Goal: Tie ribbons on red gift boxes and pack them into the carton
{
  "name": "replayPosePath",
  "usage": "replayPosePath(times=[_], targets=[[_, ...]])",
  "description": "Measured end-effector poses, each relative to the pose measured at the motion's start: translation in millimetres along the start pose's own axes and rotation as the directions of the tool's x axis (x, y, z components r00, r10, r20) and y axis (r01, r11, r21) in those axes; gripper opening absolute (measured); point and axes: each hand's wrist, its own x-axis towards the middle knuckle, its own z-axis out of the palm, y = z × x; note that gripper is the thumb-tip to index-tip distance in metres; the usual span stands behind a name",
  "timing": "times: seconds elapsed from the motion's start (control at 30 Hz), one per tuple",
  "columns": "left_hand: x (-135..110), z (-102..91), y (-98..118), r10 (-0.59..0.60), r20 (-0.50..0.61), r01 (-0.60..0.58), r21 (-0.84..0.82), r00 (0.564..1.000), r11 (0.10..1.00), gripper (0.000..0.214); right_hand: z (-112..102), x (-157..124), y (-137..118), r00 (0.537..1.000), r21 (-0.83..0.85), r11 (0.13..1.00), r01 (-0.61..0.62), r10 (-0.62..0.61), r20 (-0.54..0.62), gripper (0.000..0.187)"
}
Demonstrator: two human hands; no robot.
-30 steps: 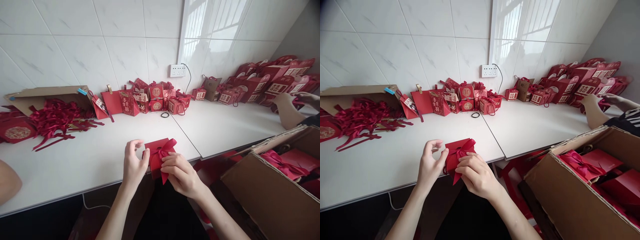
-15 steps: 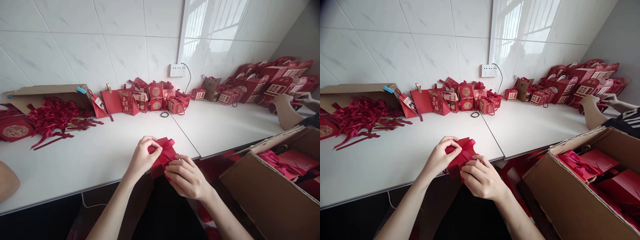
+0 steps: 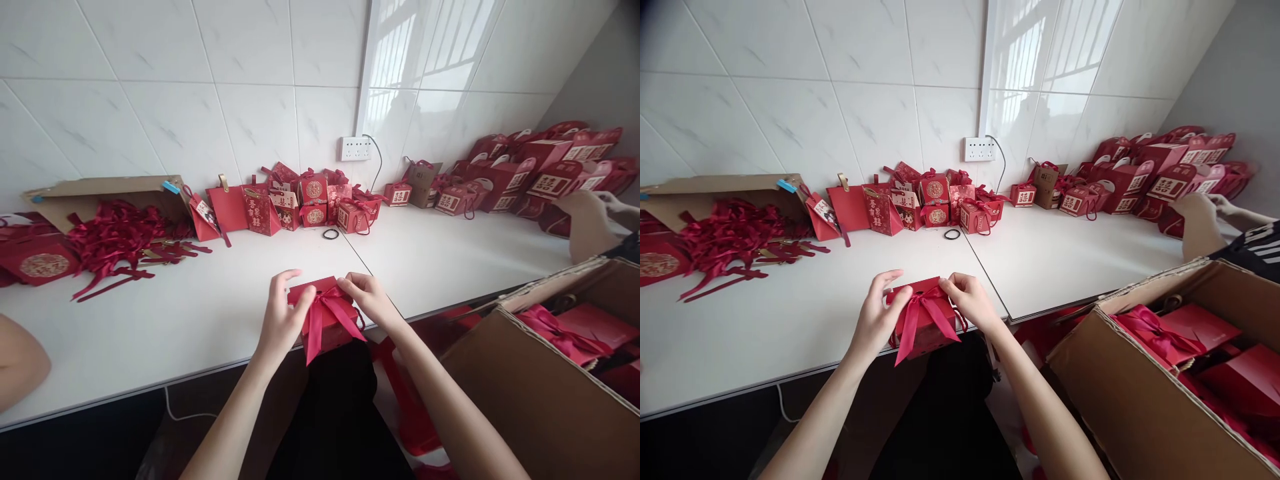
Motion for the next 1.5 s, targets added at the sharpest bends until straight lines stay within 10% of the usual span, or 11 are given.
replayPosePath(times=[0.1,0.2,0.37,0.73,0.9,1.0,1.17,1.23,1.33,1.5], targets=[[-1.0,-4.9,-6.1,-0.142,-0.145,0.138,-0.038,0.979,0.990,0.030,3.8,-4.1,-3.7,1.000,0.055,0.998,-0.021,0.022,-0.016,0.047],[-2.7,-11.6,-6.6,-0.231,-0.025,0.230,-0.004,0.973,0.973,0.034,6.6,-7.2,-4.3,0.999,0.100,0.994,-0.040,0.043,-0.032,0.046],[-11.6,-13.2,-4.6,-0.240,0.101,0.249,-0.086,0.965,0.965,0.040,9.7,-7.9,2.7,0.998,0.222,0.974,-0.032,0.042,-0.041,0.047],[-36.5,13.5,-13.1,-0.313,-0.028,0.267,-0.456,0.949,0.849,0.037,20.8,-12.7,17.3,0.987,0.539,0.831,-0.135,0.159,0.002,0.043],[-24.9,3.6,-13.4,-0.302,0.075,0.307,-0.384,0.950,0.871,0.038,4.2,-10.9,28.7,0.996,0.313,0.946,0.088,-0.077,-0.048,0.045],[-17.1,-4.1,-11.1,-0.280,0.138,0.310,-0.311,0.950,0.899,0.036,-11.3,-14.9,29.8,0.929,0.094,0.937,0.337,-0.347,0.128,0.087],[-25.3,-3.1,2.9,0.033,-0.014,-0.034,-0.118,0.999,0.992,0.022,-13.7,-41.3,17.4,0.882,-0.341,0.817,0.464,-0.392,0.260,0.112],[-36.6,0.9,12.0,0.336,-0.112,-0.334,0.033,0.935,0.942,0.016,-10.6,-54.0,14.7,0.855,-0.433,0.744,0.510,-0.492,0.162,0.110],[-55.6,7.7,27.3,0.719,-0.097,-0.683,0.245,0.689,0.688,0.017,-10.5,-70.5,13.8,0.739,-0.507,0.628,0.590,-0.674,0.025,0.108],[-73.4,17.7,49.3,0.857,-0.020,-0.819,0.285,0.514,0.498,0.015,-19.9,-92.4,9.2,0.644,-0.534,0.607,0.589,-0.751,-0.145,0.101]])
